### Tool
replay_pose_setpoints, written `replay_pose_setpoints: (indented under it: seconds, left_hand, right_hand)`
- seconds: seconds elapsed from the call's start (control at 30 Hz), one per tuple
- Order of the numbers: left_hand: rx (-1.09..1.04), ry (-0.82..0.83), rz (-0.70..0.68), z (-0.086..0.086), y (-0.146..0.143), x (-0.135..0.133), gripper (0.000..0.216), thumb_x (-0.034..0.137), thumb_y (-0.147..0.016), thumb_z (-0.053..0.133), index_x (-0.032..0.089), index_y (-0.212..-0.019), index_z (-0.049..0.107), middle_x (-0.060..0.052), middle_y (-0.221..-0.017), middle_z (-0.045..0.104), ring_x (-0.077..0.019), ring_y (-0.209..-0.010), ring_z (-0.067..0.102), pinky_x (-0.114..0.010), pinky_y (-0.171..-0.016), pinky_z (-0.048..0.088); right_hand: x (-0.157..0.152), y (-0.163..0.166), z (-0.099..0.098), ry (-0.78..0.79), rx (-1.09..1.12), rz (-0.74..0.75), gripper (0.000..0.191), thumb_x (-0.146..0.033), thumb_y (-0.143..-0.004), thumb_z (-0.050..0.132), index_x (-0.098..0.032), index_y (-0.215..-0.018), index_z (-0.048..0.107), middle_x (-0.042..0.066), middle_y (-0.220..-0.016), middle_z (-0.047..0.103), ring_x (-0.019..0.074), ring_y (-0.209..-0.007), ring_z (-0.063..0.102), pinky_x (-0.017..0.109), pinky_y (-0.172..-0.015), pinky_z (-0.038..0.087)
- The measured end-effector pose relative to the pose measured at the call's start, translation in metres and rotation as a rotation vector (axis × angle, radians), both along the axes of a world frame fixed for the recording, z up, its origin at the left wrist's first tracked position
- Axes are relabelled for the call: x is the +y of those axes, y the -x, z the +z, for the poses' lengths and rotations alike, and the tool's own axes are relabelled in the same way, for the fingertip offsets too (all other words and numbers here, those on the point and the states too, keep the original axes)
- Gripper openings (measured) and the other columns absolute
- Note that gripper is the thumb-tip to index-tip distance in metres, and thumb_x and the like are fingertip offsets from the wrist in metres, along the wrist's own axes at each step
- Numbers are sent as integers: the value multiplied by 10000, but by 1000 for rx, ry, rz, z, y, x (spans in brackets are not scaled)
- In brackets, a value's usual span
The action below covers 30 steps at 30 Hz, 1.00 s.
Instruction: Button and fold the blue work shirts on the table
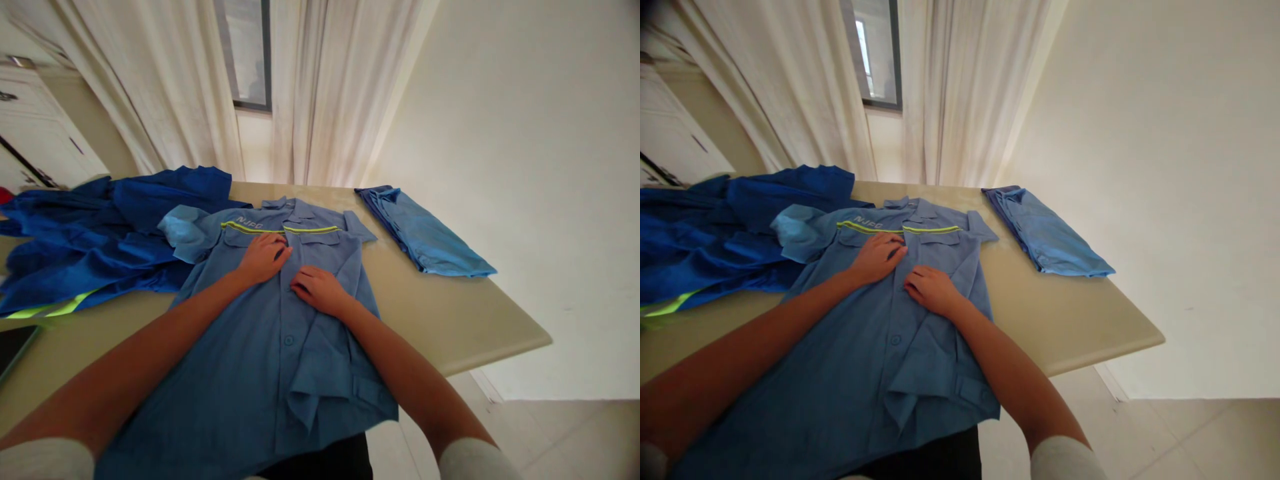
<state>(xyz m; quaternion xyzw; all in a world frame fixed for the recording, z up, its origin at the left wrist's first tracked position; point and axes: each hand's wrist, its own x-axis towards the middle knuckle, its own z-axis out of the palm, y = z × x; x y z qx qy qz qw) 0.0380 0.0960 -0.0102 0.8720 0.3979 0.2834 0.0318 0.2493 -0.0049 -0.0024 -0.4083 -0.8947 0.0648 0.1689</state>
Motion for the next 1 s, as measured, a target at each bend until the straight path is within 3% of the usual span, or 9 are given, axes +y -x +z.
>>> replay_pose_setpoints:
  seconds: [0.07,0.17,0.3,0.43,0.57,0.73,0.8,0.93,1.0]
  left_hand:
    - [-95,100,-28,-1,-4,-17,363,470,-1008,513,209,-872,726,-101,-1135,732,-282,-1105,640,-464,-1030,476]
    - [-241,344,-63,0,-7,-34,297,451,-998,521,207,-918,668,-51,-882,727,-219,-849,671,-370,-821,517]
    - [-350,575,-62,7,-8,-38,308,468,-1008,479,204,-959,630,16,-674,649,-169,-615,602,-291,-603,432]
    - [-261,546,-167,12,-11,-37,356,460,-951,562,197,-713,594,13,-631,614,-148,-602,556,-277,-569,357]
    - [-412,456,-91,10,-18,-42,361,444,-967,567,191,-711,595,23,-641,612,-130,-600,539,-269,-581,359]
    - [-622,518,-49,-1,-20,-41,347,483,-956,599,188,-773,603,26,-645,609,-125,-580,546,-249,-554,392]
    - [-632,525,-72,-5,-19,-38,348,496,-973,575,186,-825,629,18,-666,619,-130,-584,556,-249,-558,417]
    - [-658,540,-66,-10,-19,-28,317,371,-1020,444,174,-1159,651,-3,-735,660,-157,-613,601,-267,-592,471]
    - [-562,486,-92,-11,-21,-25,280,289,-981,463,168,-1141,658,-18,-770,680,-172,-672,625,-281,-650,487]
  right_hand:
    - [4,0,1,-7,20,53,122,-245,-1013,657,-197,-1117,700,74,-1103,714,201,-1007,659,294,-886,498]
    - [6,4,0,-60,-18,121,121,-281,-1004,669,-202,-1087,709,70,-1068,719,197,-959,661,294,-867,501]
    - [4,9,-6,-169,-39,27,186,-258,-1046,560,-189,-982,720,81,-953,712,192,-867,645,303,-825,484]
    - [4,8,-10,-10,200,-36,101,-243,-1008,624,-198,-975,708,40,-915,707,154,-805,622,262,-765,469]
    - [7,8,-10,199,413,-154,75,-235,-973,693,-194,-916,721,-11,-793,681,119,-676,580,239,-665,432]
    - [10,11,-11,138,426,-318,175,-316,-933,773,-200,-830,693,-10,-744,657,133,-673,571,255,-649,412]
    - [14,10,-12,150,420,-313,208,-326,-926,779,-201,-803,667,-14,-726,649,132,-660,568,254,-642,410]
    - [18,7,-12,106,418,-280,244,-363,-939,754,-201,-807,629,-16,-732,646,132,-657,568,253,-652,410]
    - [17,7,-11,69,379,-245,224,-362,-964,711,-203,-836,619,-12,-755,648,137,-675,569,255,-667,410]
